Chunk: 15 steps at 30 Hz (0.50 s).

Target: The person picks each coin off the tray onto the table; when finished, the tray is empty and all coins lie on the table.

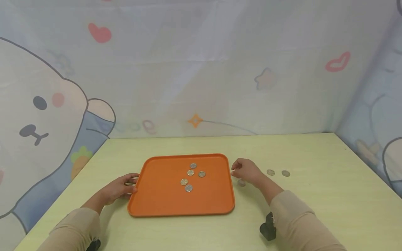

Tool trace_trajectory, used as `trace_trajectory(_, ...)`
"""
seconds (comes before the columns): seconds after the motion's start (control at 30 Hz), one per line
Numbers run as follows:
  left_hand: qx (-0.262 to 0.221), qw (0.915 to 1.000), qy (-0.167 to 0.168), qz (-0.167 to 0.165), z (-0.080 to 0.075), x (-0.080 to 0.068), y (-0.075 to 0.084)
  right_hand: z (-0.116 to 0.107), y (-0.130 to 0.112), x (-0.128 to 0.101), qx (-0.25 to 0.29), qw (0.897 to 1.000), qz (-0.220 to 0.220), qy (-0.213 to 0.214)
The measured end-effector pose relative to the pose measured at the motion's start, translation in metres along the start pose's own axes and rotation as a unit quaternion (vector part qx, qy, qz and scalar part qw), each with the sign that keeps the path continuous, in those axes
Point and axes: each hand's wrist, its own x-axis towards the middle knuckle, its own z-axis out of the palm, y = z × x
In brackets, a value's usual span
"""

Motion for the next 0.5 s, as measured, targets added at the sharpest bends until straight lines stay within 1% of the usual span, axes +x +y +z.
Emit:
trace_trajectory(0.13, -0.001, 1.0000, -0.001, 0.000, 0.000, 0.000, -0.001, 0.005, -0.003, 0.004, 0.003, 1.000, 0.006, -0.003)
trace_trajectory(0.27, -0.001, 1.0000, -0.004, 0.003, 0.000, 0.000, -0.002, 0.009, -0.006, 0.009, 0.022, 1.000, 0.003, -0.011)
trace_trajectory(0.37, -0.001, 1.0000, -0.007, 0.006, -0.001, 0.001, -0.003, 0.013, -0.006, 0.012, 0.039, 0.999, -0.017, -0.019)
trace_trajectory(0.4, -0.001, 0.9999, -0.008, 0.007, -0.001, 0.001, -0.003, 0.014, 0.003, 0.018, 0.048, 0.998, -0.041, -0.026)
trace_trajectory(0.5, -0.004, 0.9999, -0.010, 0.009, -0.002, 0.001, -0.003, 0.018, 0.003, 0.021, 0.054, 0.996, -0.063, -0.033)
